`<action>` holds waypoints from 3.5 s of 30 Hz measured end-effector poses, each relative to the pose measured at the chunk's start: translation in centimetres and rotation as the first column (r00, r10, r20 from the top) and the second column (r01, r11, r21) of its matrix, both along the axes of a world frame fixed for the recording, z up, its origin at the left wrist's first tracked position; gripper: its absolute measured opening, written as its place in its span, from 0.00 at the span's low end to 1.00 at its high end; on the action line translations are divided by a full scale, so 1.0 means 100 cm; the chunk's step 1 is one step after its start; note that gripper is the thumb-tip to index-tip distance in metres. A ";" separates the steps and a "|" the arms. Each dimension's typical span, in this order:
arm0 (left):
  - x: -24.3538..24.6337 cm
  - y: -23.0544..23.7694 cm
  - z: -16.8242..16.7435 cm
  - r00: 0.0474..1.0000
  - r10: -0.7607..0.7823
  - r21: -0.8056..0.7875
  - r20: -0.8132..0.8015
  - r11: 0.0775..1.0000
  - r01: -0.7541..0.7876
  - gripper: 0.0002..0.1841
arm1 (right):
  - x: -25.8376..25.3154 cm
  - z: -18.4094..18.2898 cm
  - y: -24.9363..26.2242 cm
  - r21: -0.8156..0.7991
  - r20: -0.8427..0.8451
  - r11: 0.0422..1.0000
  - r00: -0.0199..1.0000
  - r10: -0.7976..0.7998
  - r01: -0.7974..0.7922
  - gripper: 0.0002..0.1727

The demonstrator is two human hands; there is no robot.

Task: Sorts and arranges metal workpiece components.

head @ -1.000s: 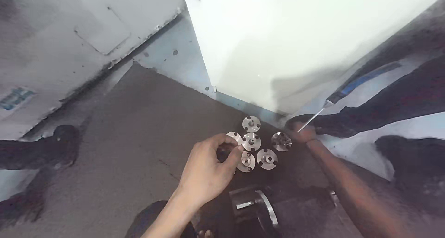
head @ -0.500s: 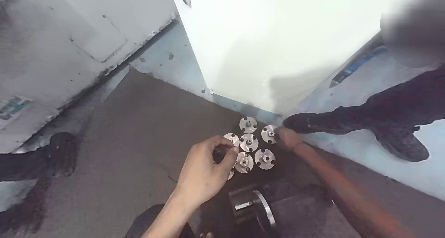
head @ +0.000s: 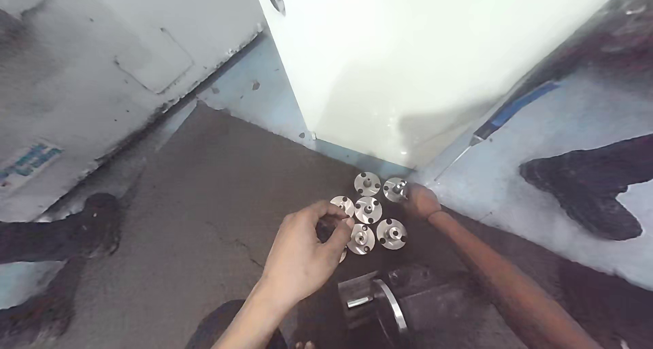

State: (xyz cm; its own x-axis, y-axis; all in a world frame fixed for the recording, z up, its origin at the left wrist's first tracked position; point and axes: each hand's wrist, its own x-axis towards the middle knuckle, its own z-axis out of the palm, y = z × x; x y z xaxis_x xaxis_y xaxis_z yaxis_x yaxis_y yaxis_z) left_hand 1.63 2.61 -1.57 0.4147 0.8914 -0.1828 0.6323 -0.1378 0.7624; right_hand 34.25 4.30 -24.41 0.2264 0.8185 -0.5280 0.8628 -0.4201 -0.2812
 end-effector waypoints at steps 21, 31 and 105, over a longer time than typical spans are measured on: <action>-0.008 -0.006 0.017 0.998 0.043 -0.037 0.049 0.998 -0.041 0.11 | 0.008 0.030 -0.015 0.182 -0.689 0.805 0.657 -0.305 0.564 0.19; -0.010 -0.010 0.021 0.999 0.018 -0.037 0.038 0.999 -0.016 0.13 | -0.045 0.091 -0.022 -0.122 -0.967 0.606 0.044 -0.252 0.786 0.25; -0.019 -0.027 0.025 0.999 0.005 0.029 0.043 1.000 -0.007 0.10 | -0.024 0.060 -0.005 -0.007 0.058 0.981 0.979 0.196 -0.196 0.20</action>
State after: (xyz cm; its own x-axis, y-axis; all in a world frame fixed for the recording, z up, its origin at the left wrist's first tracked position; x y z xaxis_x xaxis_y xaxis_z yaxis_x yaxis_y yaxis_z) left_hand -0.28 -0.12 0.89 0.4161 0.8986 -0.1391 0.6003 -0.1565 0.7843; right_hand 31.81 3.82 -18.40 0.0920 0.8495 -0.5194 0.9432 -0.2415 -0.2280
